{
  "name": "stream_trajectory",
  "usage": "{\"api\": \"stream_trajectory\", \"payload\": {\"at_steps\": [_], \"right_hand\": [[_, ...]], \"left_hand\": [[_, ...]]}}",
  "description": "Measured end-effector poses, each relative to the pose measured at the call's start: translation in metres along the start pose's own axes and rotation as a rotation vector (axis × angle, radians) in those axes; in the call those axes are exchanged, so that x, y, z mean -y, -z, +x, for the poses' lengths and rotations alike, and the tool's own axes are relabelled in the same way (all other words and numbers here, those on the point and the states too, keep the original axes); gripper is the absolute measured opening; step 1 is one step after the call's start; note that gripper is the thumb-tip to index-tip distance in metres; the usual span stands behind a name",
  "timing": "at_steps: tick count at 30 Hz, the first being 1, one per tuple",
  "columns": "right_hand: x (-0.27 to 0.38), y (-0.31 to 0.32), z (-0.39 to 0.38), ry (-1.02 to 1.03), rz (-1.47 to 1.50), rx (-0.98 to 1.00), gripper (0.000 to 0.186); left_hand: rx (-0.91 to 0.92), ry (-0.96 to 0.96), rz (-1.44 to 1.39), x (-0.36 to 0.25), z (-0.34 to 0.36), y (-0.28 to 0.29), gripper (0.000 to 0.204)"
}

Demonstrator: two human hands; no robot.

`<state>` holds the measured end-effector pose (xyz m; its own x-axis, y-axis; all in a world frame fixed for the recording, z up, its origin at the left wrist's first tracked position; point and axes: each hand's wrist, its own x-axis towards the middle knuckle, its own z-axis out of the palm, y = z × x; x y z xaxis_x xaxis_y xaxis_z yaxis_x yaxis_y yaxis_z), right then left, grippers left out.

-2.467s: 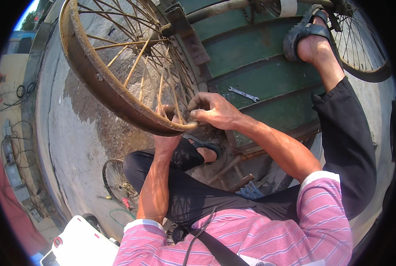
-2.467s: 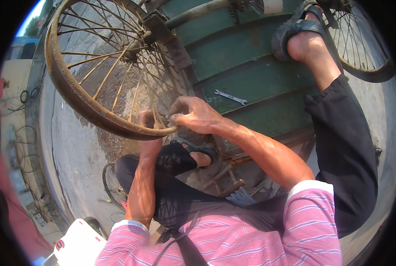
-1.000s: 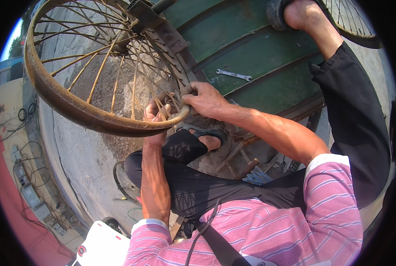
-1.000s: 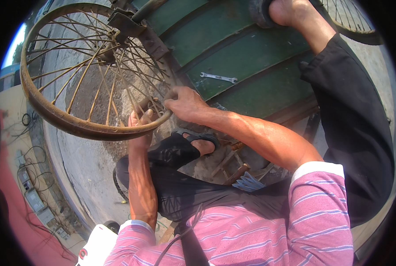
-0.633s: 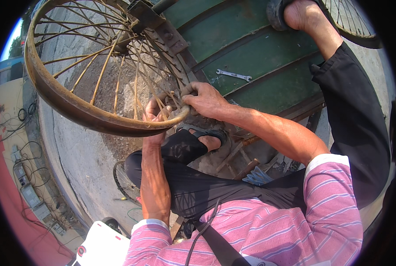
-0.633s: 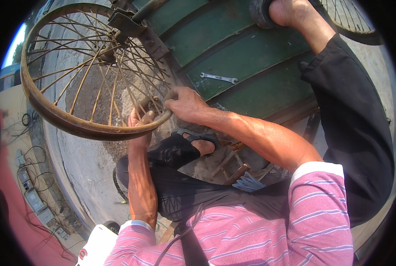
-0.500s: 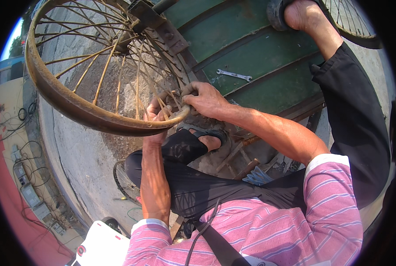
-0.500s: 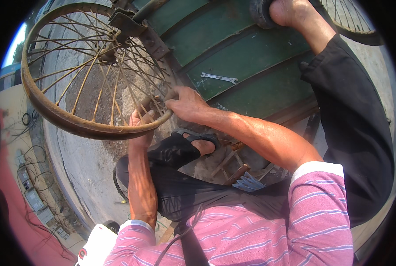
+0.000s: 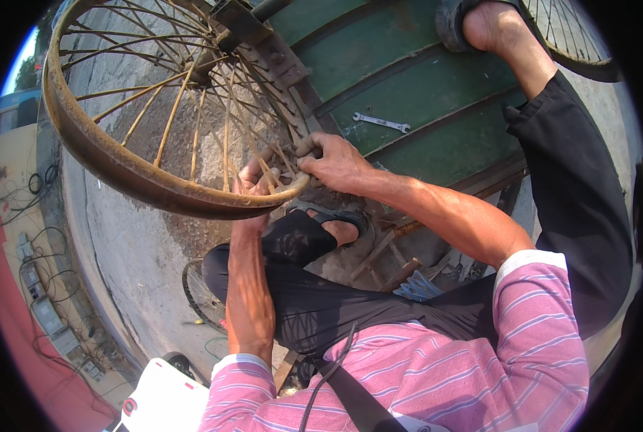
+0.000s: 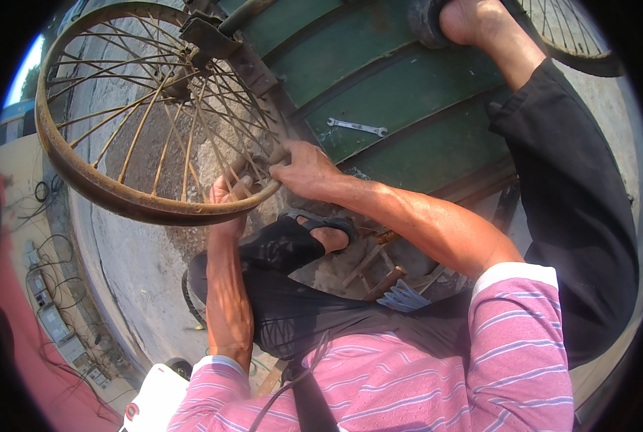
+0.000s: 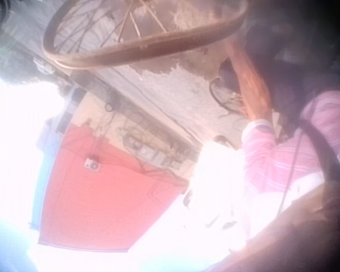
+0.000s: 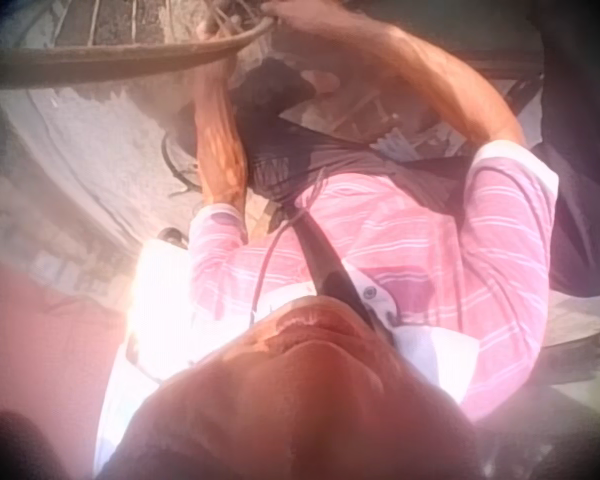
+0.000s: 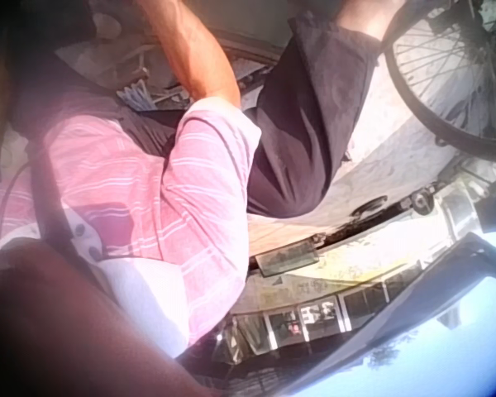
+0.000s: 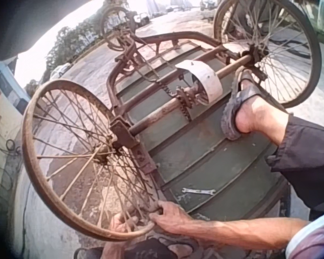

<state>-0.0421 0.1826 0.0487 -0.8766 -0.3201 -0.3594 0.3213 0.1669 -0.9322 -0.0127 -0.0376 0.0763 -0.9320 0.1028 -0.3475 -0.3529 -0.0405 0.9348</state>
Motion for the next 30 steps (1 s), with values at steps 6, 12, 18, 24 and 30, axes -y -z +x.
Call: {"api": "stream_trajectory", "payload": {"at_steps": [6, 12, 18, 24, 30], "right_hand": [[0.0, -0.003, 0.0, 0.012, -0.009, -0.006, 0.035], [-0.001, -0.004, -0.002, 0.0, 0.037, 0.003, 0.034], [0.0, -0.001, -0.003, 0.012, 0.022, -0.013, 0.034], [-0.005, -0.007, -0.003, 0.022, 0.048, -0.034, 0.037], [-0.001, -0.005, -0.002, 0.028, 0.018, -0.017, 0.039]], "left_hand": [[0.036, 0.026, -0.054, -0.001, 0.001, 0.004, 0.05], [0.055, 0.008, -0.125, 0.001, 0.003, 0.006, 0.059], [-0.032, -0.207, 0.573, -0.027, -0.006, -0.016, 0.046], [-0.115, -0.124, 0.442, -0.027, -0.013, -0.027, 0.043], [-0.109, -0.146, 0.322, -0.016, -0.012, -0.021, 0.04]]}}
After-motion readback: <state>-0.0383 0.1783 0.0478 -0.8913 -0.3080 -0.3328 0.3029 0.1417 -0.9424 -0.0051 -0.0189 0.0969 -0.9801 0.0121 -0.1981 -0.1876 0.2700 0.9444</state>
